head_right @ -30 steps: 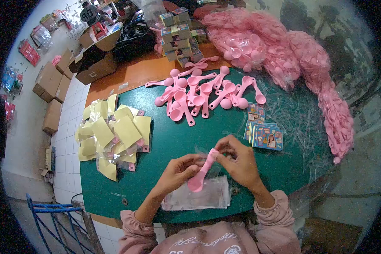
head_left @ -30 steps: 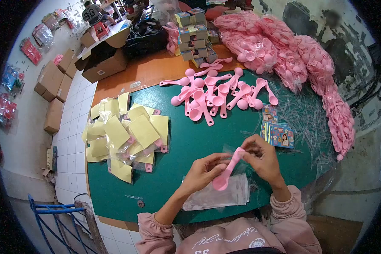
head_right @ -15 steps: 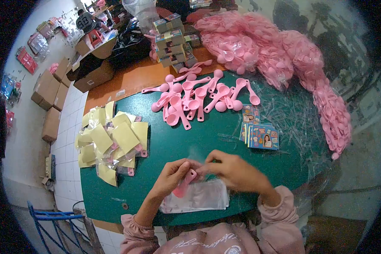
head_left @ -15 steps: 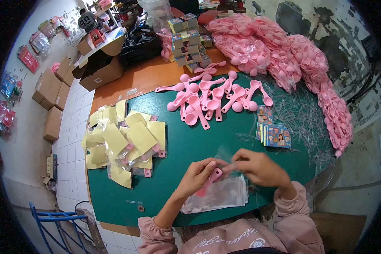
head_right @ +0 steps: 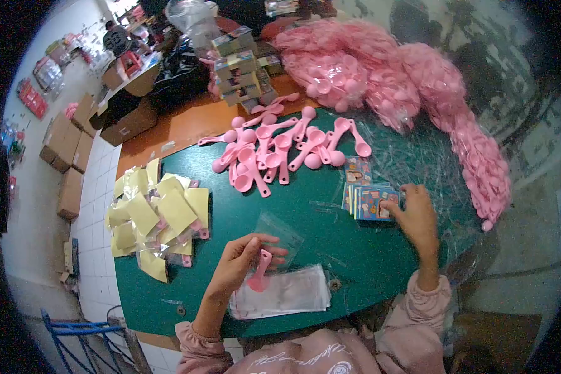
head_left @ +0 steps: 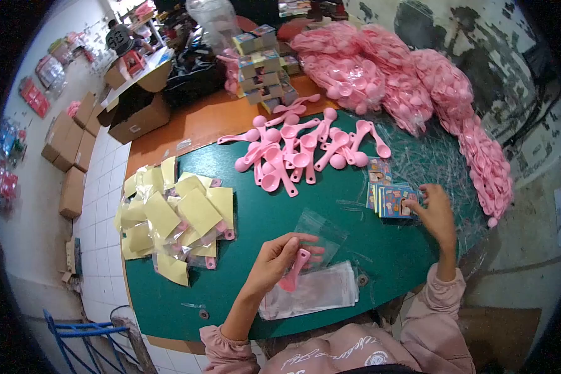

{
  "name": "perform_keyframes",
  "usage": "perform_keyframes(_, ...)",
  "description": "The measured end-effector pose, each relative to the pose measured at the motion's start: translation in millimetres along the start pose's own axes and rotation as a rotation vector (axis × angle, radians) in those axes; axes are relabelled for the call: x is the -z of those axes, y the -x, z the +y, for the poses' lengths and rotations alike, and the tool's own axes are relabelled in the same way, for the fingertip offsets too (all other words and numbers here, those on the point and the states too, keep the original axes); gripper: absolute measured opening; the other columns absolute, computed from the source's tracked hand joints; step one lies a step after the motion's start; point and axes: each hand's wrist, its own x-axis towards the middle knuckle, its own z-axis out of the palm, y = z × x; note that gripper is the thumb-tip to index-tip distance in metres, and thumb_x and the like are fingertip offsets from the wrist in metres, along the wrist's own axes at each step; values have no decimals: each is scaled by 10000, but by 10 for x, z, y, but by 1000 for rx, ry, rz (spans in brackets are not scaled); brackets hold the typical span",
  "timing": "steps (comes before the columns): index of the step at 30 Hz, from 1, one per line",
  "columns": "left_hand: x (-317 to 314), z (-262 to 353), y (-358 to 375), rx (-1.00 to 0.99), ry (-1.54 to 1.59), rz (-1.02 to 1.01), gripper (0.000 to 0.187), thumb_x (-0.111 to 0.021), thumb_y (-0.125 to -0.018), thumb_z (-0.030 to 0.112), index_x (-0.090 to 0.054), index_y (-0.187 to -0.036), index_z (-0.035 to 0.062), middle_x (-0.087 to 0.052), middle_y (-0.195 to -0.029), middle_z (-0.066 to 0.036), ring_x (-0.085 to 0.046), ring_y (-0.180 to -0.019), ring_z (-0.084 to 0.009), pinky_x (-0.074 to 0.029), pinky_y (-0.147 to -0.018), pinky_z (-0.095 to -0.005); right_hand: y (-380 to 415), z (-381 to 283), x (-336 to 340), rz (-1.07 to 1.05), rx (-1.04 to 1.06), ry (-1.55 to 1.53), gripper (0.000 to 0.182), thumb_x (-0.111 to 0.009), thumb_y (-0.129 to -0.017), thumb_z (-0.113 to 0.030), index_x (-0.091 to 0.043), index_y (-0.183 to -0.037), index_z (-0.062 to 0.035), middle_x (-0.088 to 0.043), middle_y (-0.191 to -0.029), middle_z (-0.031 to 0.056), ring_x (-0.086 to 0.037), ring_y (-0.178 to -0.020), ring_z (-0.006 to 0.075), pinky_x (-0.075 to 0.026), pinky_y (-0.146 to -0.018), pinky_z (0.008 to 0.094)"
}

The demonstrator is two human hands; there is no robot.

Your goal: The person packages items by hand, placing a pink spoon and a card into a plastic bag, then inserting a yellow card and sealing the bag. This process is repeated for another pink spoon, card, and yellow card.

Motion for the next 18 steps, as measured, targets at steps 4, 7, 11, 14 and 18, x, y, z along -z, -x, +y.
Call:
perform_keyframes(4, -34, -14, 17, 13, 19, 4, 356, -341, -960, 253, -524, -1126, -4, -616, -994, -145, -605, -860, -157, -505, -723, -265, 101, -8, -148, 39, 19, -90, 472, -705, -680, -203, -530, -1061, 13, -531, -846, 152, -535, -772, 288, -428, -715, 365)
perform_keyframes(7, -33, -3, 12, 5, -1, -3, 357, -338, -961, 248, -520, -1127, -10, -615, -997, -145, -605, -870, -167, -503, -742, -271, 40, 56, -179, 113, 39, -121, 449, -701, -683, -162, -534, -1058, 18, -552, -861, 156, -548, -784, 278, -432, -718, 357)
perform_keyframes(11, -44, 5, 7, -6, -37, -9, 349, -344, -960, 235, -517, -1128, -17, -617, -993, -144, -604, -868, -169, -497, -751, -271, 37, 34, 9, -61, 24, -435, 349, -657, -724, -83, -542, -1037, 20, -599, -838, 124, -576, -757, 199, -449, -681, 316)
perform_keyframes(14, -82, 8, 6, -8, -10, -44, 331, -361, -956, 214, -527, -1114, -24, -624, -974, -135, -599, -863, -149, -489, -737, -256, 138, -189, 69, -137, 173, -599, 277, -614, -764, -49, -542, -1023, 17, -610, -811, 89, -572, -709, 130, -464, -618, 293)
perform_keyframes(18, -80, -73, -8, -113, -259, -7, 286, -401, -943, 186, -573, -1074, -2, -635, -873, -76, -555, -773, -70, -454, -655, -211, 341, -860, 150, -274, 74, -895, 225, -576, -798, -55, -541, -1006, 23, -607, -835, 82, -572, -702, 95, -472, -583, 285)
